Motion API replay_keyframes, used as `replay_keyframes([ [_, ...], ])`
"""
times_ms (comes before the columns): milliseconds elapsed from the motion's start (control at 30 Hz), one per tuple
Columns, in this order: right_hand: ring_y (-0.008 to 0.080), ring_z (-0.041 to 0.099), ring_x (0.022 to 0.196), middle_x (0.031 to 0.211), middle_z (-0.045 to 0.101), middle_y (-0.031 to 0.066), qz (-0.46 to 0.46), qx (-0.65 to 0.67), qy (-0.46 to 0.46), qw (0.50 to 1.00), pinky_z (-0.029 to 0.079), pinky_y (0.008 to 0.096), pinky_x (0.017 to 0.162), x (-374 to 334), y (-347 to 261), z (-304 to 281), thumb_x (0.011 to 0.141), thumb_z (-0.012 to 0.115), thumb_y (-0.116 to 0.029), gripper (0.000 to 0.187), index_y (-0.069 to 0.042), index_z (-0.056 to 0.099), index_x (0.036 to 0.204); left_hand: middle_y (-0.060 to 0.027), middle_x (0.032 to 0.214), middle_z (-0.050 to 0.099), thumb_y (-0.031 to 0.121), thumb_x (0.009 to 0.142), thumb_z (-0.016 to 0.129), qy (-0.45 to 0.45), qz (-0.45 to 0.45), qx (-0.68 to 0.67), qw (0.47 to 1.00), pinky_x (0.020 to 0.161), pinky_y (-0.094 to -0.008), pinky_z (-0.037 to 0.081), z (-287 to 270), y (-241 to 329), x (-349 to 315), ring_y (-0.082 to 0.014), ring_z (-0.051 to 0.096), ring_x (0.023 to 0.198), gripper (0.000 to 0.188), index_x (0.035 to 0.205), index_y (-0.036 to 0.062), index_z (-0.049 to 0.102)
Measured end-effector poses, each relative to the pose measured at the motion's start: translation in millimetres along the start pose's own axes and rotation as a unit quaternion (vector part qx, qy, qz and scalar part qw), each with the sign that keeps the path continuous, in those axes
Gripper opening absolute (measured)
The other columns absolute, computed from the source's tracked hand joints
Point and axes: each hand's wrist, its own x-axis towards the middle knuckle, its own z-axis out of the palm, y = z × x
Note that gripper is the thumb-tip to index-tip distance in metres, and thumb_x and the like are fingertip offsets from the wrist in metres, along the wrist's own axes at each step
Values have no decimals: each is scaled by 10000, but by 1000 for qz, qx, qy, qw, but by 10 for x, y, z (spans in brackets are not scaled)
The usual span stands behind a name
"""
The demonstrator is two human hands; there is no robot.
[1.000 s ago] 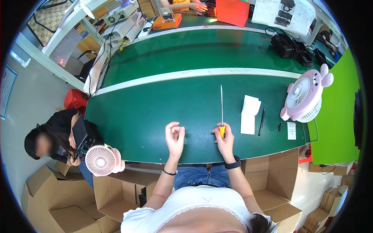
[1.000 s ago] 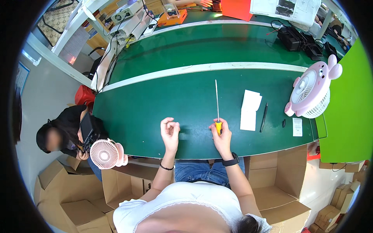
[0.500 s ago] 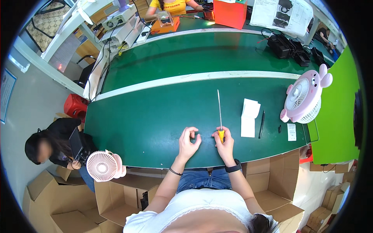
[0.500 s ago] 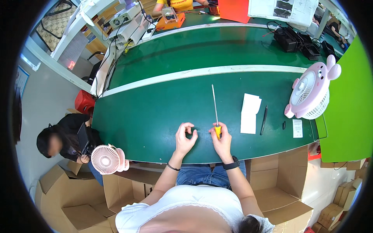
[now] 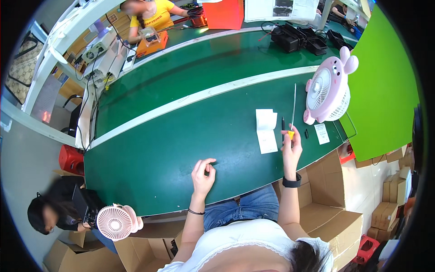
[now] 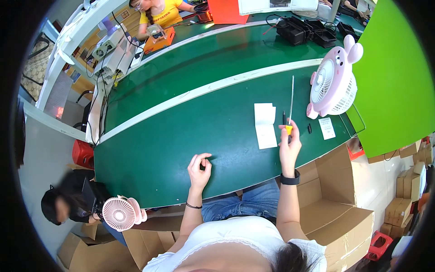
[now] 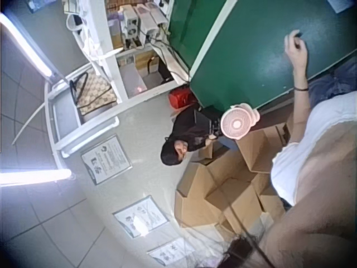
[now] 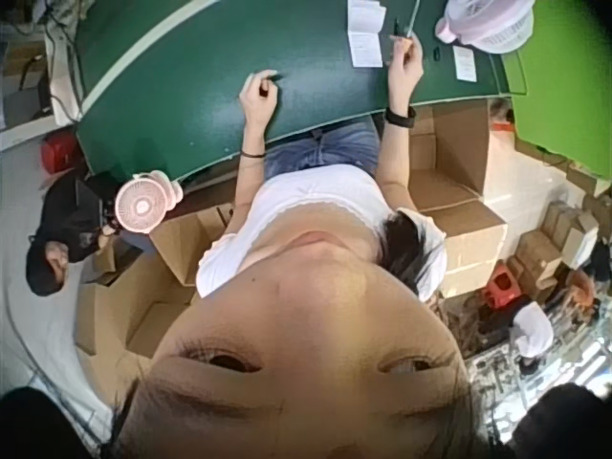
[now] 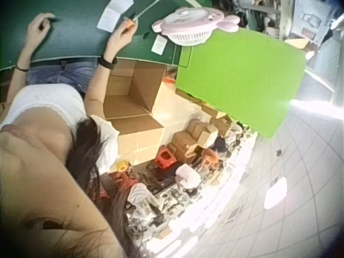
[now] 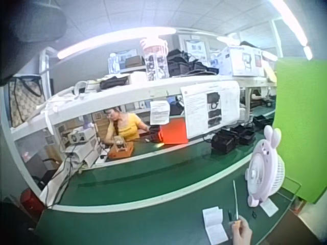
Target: Labeling and organizing components into portable equipment cases on an assembly line.
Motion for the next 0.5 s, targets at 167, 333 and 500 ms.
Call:
replay_keyframes([
  [167, 75, 582, 742, 1015, 727, 55, -5, -98, 40, 994, 477, 227, 694, 91, 203, -187, 976, 569, -112, 362, -51, 551, 1332, -42, 676, 472, -26, 747, 734, 46, 29, 18, 998, 499, -287, 387, 15, 91, 64, -141, 451, 551, 163, 831, 52, 618],
  [333, 127, 658, 825, 1030, 736, 97, -20, -129, 36, 991, 510, 262, 763, 52, 290, -104, 961, 581, -91, 376, -45, 551, 1333, -2, 603, 435, 86, 734, 856, 64, -64, 12, 996, 445, -253, 298, 2, -59, -75, -69, 354, 498, 420, 706, 66, 438],
  [500, 230, 691, 925, 1063, 720, 122, -96, -180, 69, 977, 525, 316, 838, 25, 367, 4, 937, 604, -79, 411, -65, 557, 1345, 11, 587, 386, 25, 849, 752, 66, -83, -30, 994, 457, -226, 271, 26, -86, -84, -59, 309, 513, 344, 711, 72, 441],
])
